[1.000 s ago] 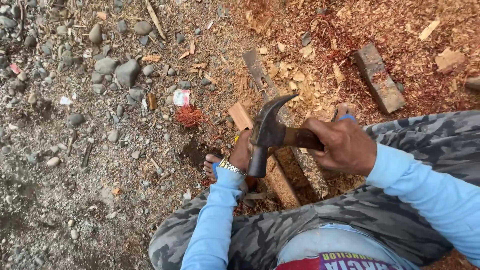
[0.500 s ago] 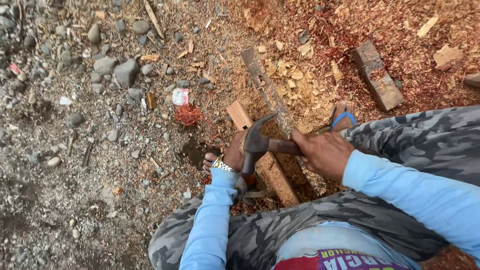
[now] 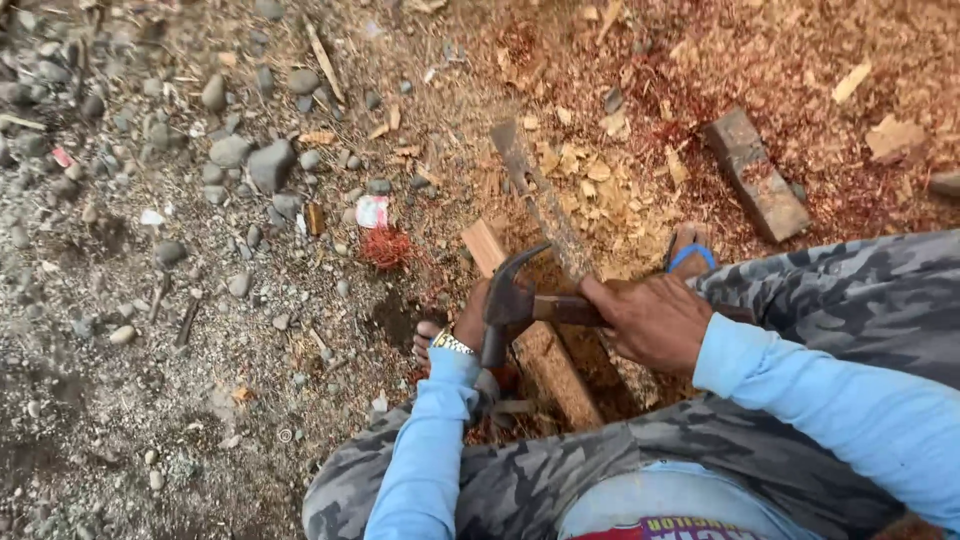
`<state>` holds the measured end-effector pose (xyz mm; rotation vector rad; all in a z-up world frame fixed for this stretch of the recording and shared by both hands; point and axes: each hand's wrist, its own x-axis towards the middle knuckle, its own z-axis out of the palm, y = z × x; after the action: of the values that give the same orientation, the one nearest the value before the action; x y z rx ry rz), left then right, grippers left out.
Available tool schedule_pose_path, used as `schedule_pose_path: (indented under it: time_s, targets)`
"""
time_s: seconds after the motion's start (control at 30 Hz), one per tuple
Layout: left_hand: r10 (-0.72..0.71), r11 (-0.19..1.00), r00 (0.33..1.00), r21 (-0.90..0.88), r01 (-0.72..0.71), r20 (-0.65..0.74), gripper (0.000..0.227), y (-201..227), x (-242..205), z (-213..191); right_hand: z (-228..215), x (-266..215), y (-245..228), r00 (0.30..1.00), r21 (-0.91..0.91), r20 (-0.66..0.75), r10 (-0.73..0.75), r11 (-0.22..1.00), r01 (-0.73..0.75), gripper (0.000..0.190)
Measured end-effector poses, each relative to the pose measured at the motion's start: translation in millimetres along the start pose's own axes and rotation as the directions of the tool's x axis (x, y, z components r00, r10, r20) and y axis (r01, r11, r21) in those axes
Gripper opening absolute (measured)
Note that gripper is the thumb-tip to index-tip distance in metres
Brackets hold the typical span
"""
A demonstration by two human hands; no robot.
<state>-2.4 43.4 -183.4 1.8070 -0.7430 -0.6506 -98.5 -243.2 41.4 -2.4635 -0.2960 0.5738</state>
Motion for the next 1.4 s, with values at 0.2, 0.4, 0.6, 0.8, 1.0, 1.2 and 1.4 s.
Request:
schedule_pose_path:
  time_s: [0.2, 0.4, 0.6, 0.8, 1.0, 1.2, 1.4]
  targets:
    - [-0.356, 0.885, 0.921, 0.375, 0.277, 0.160, 0.019, 90.8, 10.1, -11.1, 28.2, 8.2, 9.8, 0.997, -0.087, 0.021, 0.068, 0.994, -0.066, 0.065]
    - [-0.070, 0.997, 0.996, 0.035, 0.068, 0.058, 0.014, 24.9, -1.0, -5.6, 24.9, 0.6, 11.2, 0.986, 0.012, -0.147, -0.075, 0.997, 0.078, 0.055]
    - [-0.074, 0.987, 0.997, 0.146, 0.068, 0.036, 0.025, 70.1, 8.2, -8.7, 24.7, 6.5, 9.9, 1.000, -0.141, 0.006, 0.019, 0.990, -0.018, 0.052]
    - [-0.205, 0.979, 0.969, 0.014, 0.205, 0.139, 0.017, 66.1, 0.6, -13.3, 56.3, 1.4, 24.0, 0.992, -0.018, 0.056, 0.115, 0.993, -0.115, 0.040]
    - [-0.086, 0.993, 0.982, -0.062, 0.097, 0.166, 0.012, 34.4, -24.0, 12.1, 66.2, -9.9, 23.9, 0.988, -0.105, 0.151, 0.021, 0.994, -0.005, 0.058]
    - [-0.034, 0.806, 0.999, -0.592, 0.027, -0.001, 0.046, 172.1, 26.2, -35.4, -3.5, 1.8, 11.6, 0.920, 0.080, -0.370, -0.131, 0.982, 0.172, 0.035]
    - [-0.026, 0.999, 0.999, 0.029, 0.027, -0.024, 0.046, 168.6, 35.1, -34.5, -11.6, 5.5, 22.6, 0.925, 0.087, -0.375, -0.059, 0.991, 0.099, 0.030]
